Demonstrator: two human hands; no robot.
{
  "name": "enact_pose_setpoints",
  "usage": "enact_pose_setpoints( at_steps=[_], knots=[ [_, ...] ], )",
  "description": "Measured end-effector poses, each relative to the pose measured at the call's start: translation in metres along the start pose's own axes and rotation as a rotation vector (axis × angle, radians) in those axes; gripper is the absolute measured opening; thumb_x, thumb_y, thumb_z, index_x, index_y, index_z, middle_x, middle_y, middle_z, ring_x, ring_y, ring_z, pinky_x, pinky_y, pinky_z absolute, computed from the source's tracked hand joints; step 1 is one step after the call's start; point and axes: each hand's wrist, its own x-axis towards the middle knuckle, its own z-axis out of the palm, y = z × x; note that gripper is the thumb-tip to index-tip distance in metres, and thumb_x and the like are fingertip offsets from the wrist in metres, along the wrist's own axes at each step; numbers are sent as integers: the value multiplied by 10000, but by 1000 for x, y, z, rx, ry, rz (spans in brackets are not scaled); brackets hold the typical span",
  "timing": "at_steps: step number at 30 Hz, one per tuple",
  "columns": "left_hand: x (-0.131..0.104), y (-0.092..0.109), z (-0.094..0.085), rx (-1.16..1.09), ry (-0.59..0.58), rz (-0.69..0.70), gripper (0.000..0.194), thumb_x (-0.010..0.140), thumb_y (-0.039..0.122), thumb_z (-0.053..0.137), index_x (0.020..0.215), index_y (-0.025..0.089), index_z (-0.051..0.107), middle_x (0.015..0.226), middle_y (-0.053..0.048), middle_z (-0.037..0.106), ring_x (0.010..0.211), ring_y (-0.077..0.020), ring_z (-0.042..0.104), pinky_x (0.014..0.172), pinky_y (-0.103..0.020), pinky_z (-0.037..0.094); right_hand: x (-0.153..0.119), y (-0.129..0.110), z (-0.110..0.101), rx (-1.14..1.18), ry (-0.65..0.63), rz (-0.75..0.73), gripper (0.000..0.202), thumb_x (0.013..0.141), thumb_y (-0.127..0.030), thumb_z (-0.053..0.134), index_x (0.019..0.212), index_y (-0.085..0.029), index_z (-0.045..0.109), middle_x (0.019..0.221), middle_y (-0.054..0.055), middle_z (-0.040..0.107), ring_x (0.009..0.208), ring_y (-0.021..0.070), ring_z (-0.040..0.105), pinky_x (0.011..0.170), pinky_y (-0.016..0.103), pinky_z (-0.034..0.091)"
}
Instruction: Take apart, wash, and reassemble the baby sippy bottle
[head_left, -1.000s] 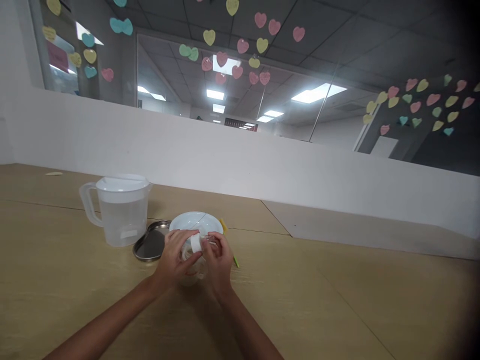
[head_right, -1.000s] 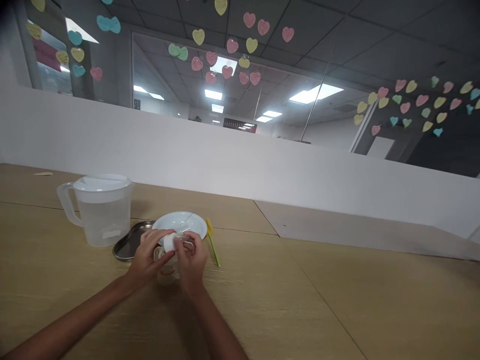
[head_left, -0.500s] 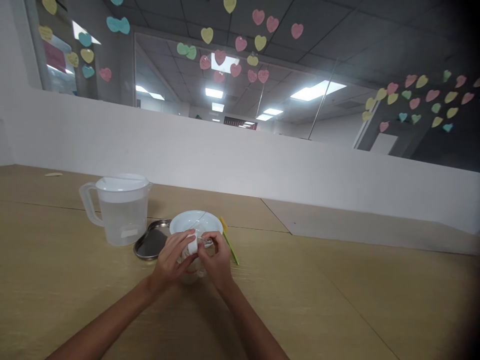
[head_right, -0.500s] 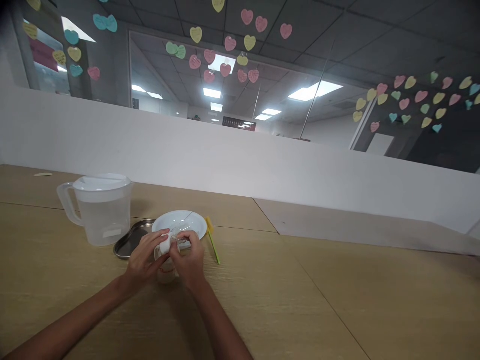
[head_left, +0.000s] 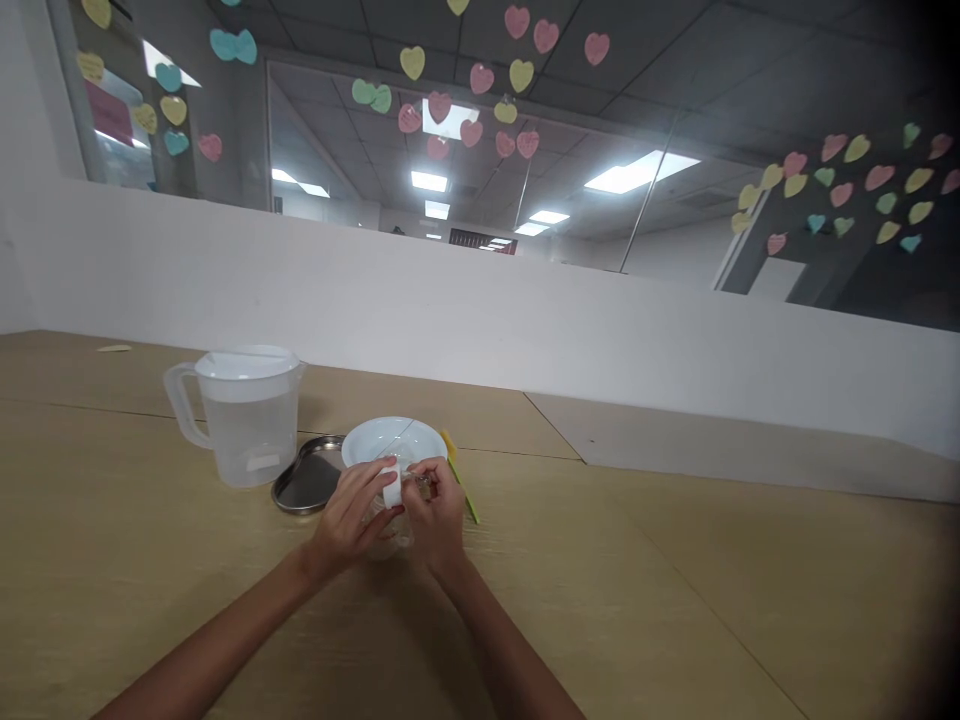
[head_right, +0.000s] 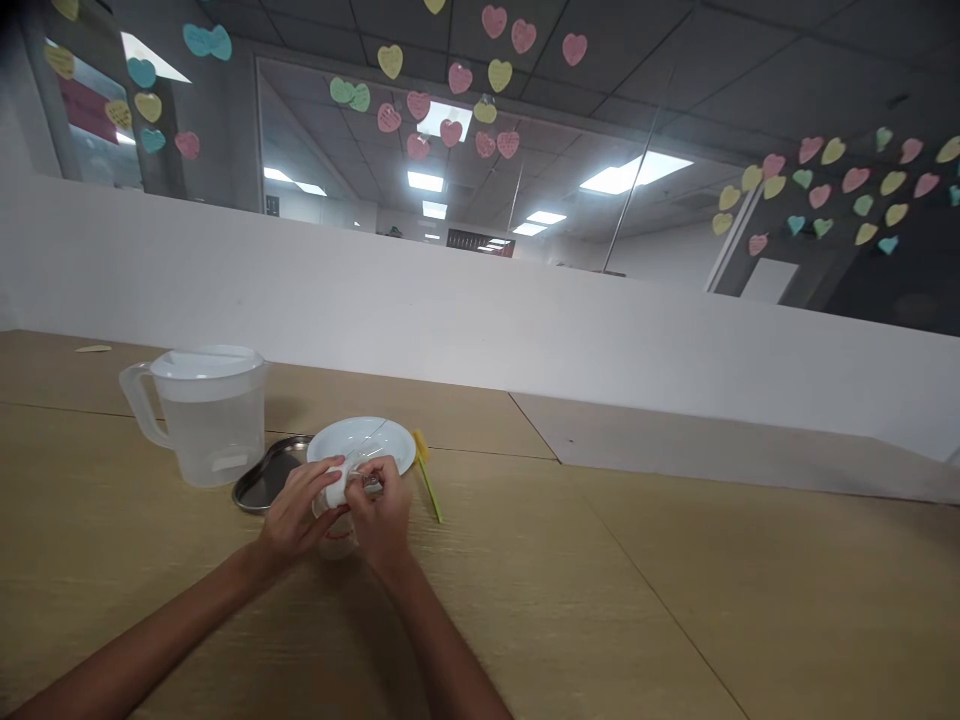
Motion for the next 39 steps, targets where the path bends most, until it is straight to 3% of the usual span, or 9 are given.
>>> enact_pose_setpoints(
  at_steps=[6,9,14,21,27,32,35,39],
  knots=[
    [3,1,-2,7,-7,40,439,814,157,549,1229,168,407,1153,-172,580,1098,-254,540,851,-420,479,-3,-4,4,145,-4,99,47,681,-214,486,704,-197,449,630,-48,456,514,84,414,462,191,387],
    [4,2,-3,8,10,36,445,806,166,563,1224,170,412,1141,-166,586,1092,-256,543,852,-420,480,-3,-3,6,121,48,64,49,677,-209,495,704,-197,455,636,-41,481,537,93,449,492,202,402],
    [2,2,-2,-66,13,-12,468,812,129,534,1259,151,398,1165,-173,565,1117,-249,518,889,-420,463,-7,-1,2,-110,93,-262,50,709,-146,516,736,-188,508,701,-14,544,673,122,526,639,245,448],
    [-1,6,-1,-163,-3,-107,460,829,166,505,1275,164,396,1212,-154,543,1142,-243,503,932,-409,451,-8,-6,-4,-199,92,-712,181,774,-45,500,844,-211,516,736,4,580,680,129,526,636,282,462],
    [3,7,-3,-113,17,-86,471,832,163,497,1288,180,385,1193,-141,555,1141,-243,507,944,-419,446,-2,-2,-8,-328,87,-924,227,778,-24,512,929,-193,528,760,48,607,696,149,540,599,294,485],
    [7,5,-4,-25,2,-85,458,845,234,502,1285,191,382,1156,-125,589,1116,-237,532,944,-409,449,1,3,-15,-484,5,-1080,229,805,-54,501,1003,-163,535,856,99,634,797,181,567,686,350,504],
    [8,5,-4,-19,-14,-160,450,838,271,524,1265,204,398,1162,-107,593,1114,-233,537,958,-396,437,4,7,-15,-440,61,-962,226,826,-58,461,1006,-179,522,878,89,628,830,171,579,722,346,502],
    [7,-3,-6,-78,8,-487,406,851,311,497,1239,213,428,1214,-89,557,1128,-223,520,950,-366,430,11,14,-18,-256,339,-535,111,838,-178,509,948,-182,518,933,85,603,917,178,575,791,353,484]
  ],
)
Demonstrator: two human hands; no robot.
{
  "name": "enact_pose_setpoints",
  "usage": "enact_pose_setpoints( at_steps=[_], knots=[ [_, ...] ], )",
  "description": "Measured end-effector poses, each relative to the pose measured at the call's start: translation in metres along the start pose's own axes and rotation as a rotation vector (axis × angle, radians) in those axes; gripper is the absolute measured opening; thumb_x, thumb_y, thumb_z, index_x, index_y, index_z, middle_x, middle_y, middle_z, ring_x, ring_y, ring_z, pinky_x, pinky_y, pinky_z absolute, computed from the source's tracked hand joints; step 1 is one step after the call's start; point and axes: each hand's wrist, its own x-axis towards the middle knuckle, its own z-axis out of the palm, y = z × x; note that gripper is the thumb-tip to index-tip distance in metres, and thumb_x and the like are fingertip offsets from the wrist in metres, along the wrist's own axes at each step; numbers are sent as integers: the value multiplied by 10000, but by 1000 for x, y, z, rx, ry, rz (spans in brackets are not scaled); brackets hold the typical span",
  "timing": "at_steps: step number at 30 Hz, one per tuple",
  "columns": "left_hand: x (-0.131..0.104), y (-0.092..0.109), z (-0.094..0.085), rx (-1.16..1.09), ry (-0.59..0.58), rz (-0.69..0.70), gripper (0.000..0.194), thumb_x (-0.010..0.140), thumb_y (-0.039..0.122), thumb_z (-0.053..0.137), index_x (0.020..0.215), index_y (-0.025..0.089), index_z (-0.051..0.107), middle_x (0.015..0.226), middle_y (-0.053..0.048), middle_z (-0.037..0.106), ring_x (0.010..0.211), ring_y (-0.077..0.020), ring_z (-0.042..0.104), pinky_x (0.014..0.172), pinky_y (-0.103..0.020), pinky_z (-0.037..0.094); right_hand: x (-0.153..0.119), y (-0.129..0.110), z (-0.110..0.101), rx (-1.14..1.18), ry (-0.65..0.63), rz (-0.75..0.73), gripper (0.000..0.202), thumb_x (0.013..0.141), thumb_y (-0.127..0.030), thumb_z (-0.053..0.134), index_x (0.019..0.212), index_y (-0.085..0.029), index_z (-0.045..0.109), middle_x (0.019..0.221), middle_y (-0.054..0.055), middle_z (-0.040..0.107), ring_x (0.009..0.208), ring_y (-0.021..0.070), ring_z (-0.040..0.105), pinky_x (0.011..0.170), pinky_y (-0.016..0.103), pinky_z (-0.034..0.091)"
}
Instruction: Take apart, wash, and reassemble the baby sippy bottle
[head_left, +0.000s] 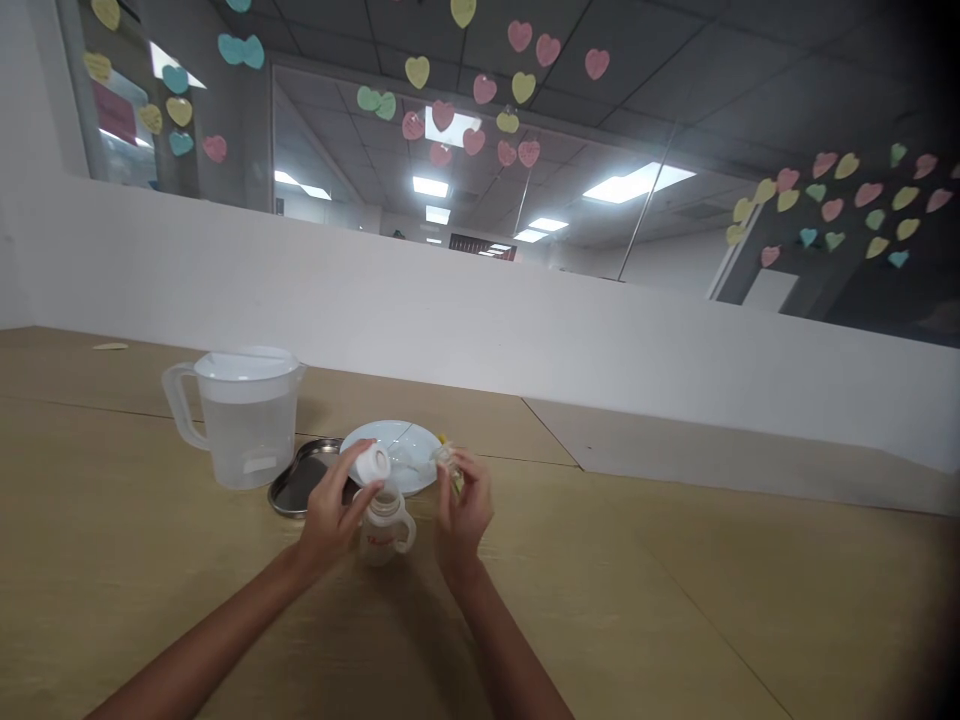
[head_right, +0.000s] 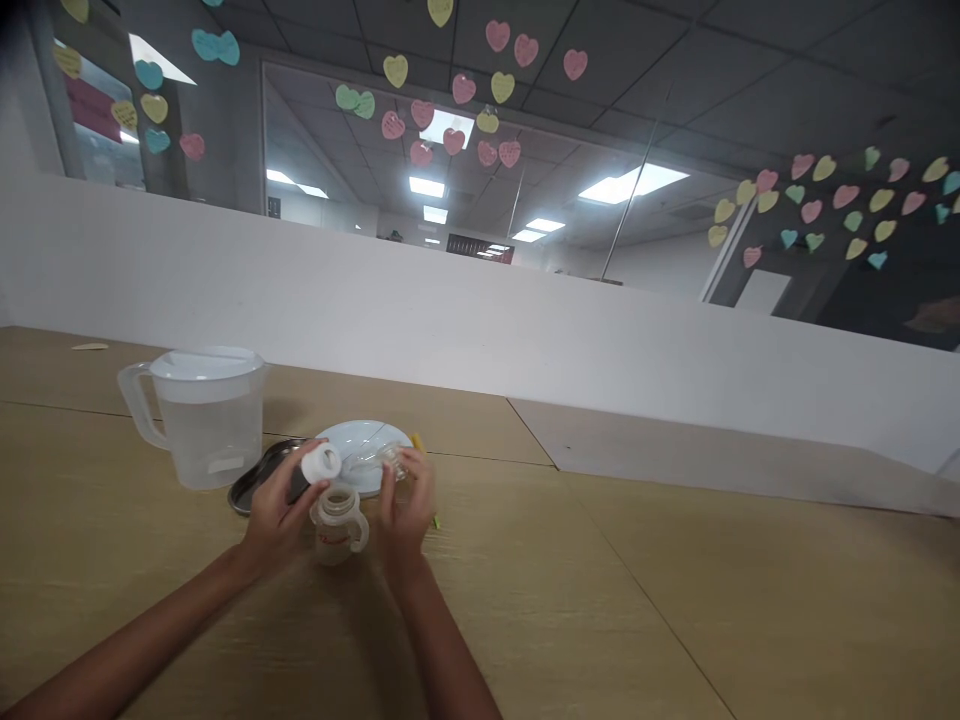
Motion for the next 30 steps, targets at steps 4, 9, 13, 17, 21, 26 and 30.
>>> enact_pose_setpoints(
  at_steps=[4,9,13,17,21,26,30],
  knots=[
    [7,-23,-1,-12,19,-209,397,850,379,480,1211,214,469,1216,-79,528,1128,-223,500,963,-373,401,0,20,2,-19,-63,394,190,805,-292,543,939,-157,535,904,73,623,799,168,588,718,304,484],
    [8,-51,1,63,-121,-247,397,820,438,493,1142,210,540,1152,-78,521,1094,-225,503,960,-379,386,-15,46,4,-149,-330,327,162,813,-197,437,878,-154,579,891,70,627,814,171,586,739,295,474],
    [6,-58,6,95,-215,-259,386,795,435,519,1111,218,560,1135,-60,577,1068,-220,522,935,-367,387,-25,54,6,-249,-465,129,249,835,-135,357,874,-168,602,904,76,606,879,173,569,796,299,456],
    [4,-59,14,220,-228,-320,328,751,411,571,1031,245,610,1106,-43,630,1093,-248,509,987,-441,287,-31,60,7,-297,-576,41,264,848,-137,366,887,-165,625,937,92,621,868,185,562,792,314,440],
    [2,-60,22,296,-264,-355,272,744,401,582,964,257,651,1070,-47,653,1125,-265,475,997,-498,218,-33,63,6,-339,-620,-9,241,853,-147,391,899,-166,627,956,83,641,914,199,541,881,370,367],
    [0,-65,25,407,-231,-299,222,756,429,565,796,263,707,1181,-80,579,1169,-327,390,968,-608,170,-37,62,7,-420,-683,-57,245,890,-170,378,931,-186,618,999,67,650,965,202,520,933,422,300],
    [0,-66,24,501,-249,-164,245,776,430,542,703,263,706,1181,-92,571,1170,-348,372,948,-656,139,-41,64,9,-460,-689,-62,260,899,-162,364,963,-183,615,1092,81,639,1036,227,509,939,462,296]
  ],
)
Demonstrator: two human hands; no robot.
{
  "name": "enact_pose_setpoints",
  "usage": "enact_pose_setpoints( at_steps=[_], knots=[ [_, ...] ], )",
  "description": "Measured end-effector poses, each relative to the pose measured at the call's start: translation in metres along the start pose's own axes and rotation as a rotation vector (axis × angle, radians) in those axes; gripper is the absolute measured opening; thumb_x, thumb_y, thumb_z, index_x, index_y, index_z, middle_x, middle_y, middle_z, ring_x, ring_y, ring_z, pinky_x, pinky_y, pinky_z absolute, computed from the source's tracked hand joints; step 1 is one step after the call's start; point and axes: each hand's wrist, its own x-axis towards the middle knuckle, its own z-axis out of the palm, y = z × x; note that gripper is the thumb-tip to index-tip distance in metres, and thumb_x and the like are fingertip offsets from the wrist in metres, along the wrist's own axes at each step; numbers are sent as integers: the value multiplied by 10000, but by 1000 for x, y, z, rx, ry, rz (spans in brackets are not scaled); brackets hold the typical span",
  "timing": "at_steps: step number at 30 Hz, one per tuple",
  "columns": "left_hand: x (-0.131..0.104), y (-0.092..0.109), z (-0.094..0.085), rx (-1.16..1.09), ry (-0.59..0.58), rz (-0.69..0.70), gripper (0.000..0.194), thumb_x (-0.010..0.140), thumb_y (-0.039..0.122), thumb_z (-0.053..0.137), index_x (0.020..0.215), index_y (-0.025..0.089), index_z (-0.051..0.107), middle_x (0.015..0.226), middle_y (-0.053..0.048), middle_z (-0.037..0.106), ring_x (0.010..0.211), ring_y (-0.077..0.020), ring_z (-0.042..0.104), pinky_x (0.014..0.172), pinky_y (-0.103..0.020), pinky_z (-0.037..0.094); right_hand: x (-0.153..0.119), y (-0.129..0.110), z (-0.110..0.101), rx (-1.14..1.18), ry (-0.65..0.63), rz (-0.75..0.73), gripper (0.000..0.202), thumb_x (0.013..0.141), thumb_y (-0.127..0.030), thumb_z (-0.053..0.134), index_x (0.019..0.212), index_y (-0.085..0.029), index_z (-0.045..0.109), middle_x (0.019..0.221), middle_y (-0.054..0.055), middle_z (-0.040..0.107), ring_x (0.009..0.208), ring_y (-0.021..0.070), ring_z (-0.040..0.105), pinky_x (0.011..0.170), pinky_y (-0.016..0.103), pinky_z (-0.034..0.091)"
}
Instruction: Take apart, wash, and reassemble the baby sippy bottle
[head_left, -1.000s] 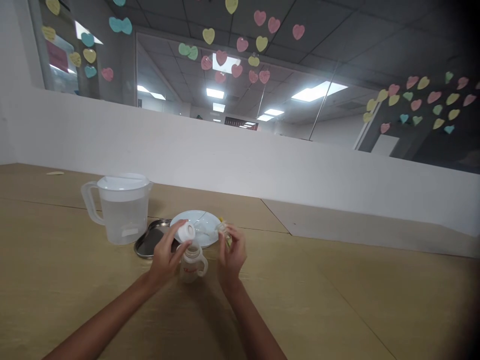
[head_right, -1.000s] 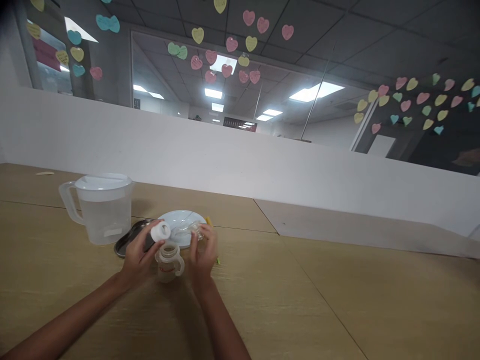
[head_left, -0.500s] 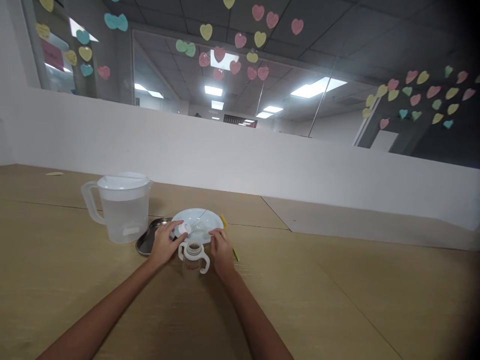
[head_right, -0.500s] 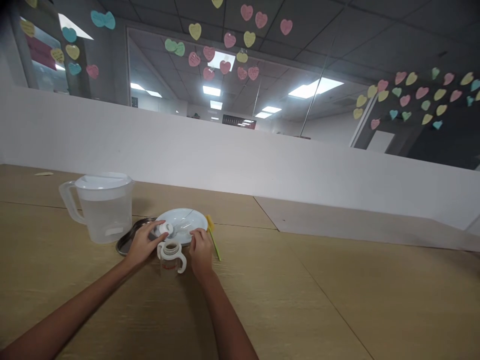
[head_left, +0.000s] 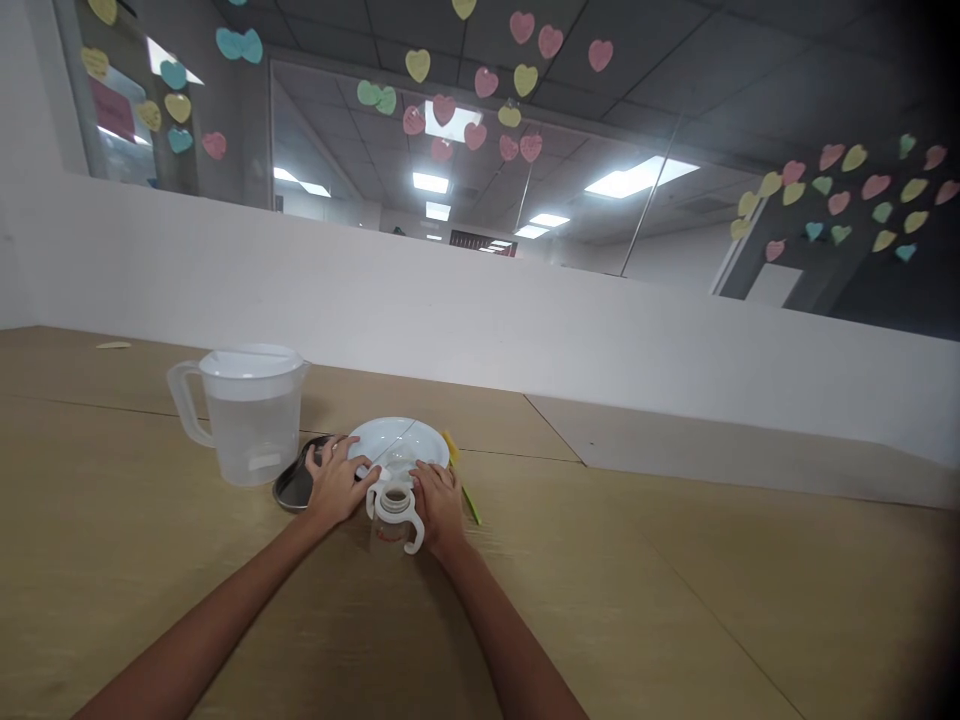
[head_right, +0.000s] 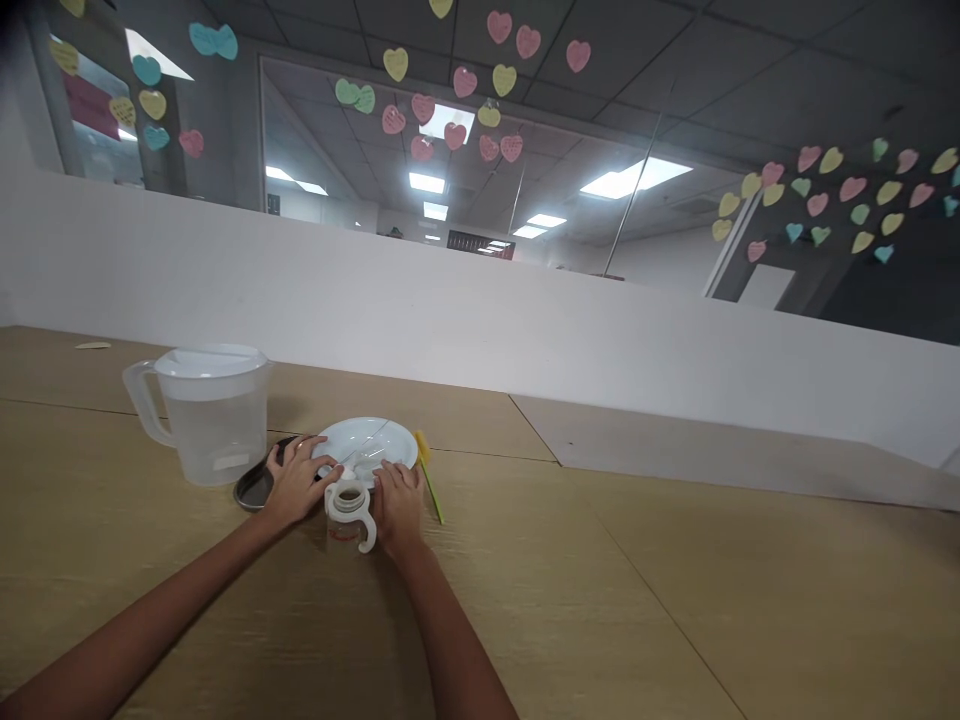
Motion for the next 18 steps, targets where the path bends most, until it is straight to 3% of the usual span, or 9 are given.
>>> enact_pose_setpoints(
  at_steps=[4,6,8,11,13,14,16,18],
  knots=[
    [3,3,-15,57,65,132,256,815,419,491,831,265,695,1168,-85,580,1160,-318,402,1001,-608,104,-2,3,1,34,9,-3,282,902,-171,349,995,-170,616,1149,103,616,1103,246,493,953,490,284],
    [7,2,-31,57,192,147,239,828,375,482,948,271,660,1201,-78,556,1155,-294,426,1025,-572,99,-1,2,-1,93,30,20,294,903,-186,341,997,-171,620,1165,108,606,1121,241,489,962,484,281],
    [14,-3,-51,38,400,86,246,826,340,486,1013,254,621,1231,-86,519,1164,-283,428,1040,-539,113,3,-1,-7,190,89,82,307,906,-223,333,991,-166,623,1156,111,606,1113,230,495,966,462,292],
    [25,-27,-81,-20,746,-131,337,838,342,464,1120,169,531,1272,-137,438,1215,-278,370,1034,-486,179,10,-13,-21,410,251,293,350,915,-318,314,975,-147,614,1047,107,636,1016,207,541,912,392,363],
    [30,-53,-93,-63,916,-356,396,862,336,430,1196,123,440,1286,-155,403,1230,-262,337,1029,-460,194,11,-25,-32,574,343,477,384,918,-379,302,928,-139,601,922,86,643,896,188,572,817,331,418],
    [31,-69,-96,-86,949,-489,414,865,327,431,1219,115,403,1277,-150,409,1223,-255,336,1030,-452,191,9,-30,-37,628,363,535,391,914,-402,305,900,-138,592,857,71,634,832,180,575,766,310,431],
    [30,-100,-95,-154,855,-767,445,856,310,443,1241,102,362,1264,-155,404,1185,-252,360,1004,-436,235,-1,-37,-44,650,325,493,361,904,-410,334,891,-146,579,817,48,607,771,165,554,704,285,430],
    [27,-128,-87,-207,760,-841,407,847,288,441,1172,45,405,1167,-174,475,1082,-258,446,920,-418,336,-15,-40,-48,598,215,325,291,879,-389,406,928,-156,573,788,29,583,716,151,530,663,274,422]
  ],
)
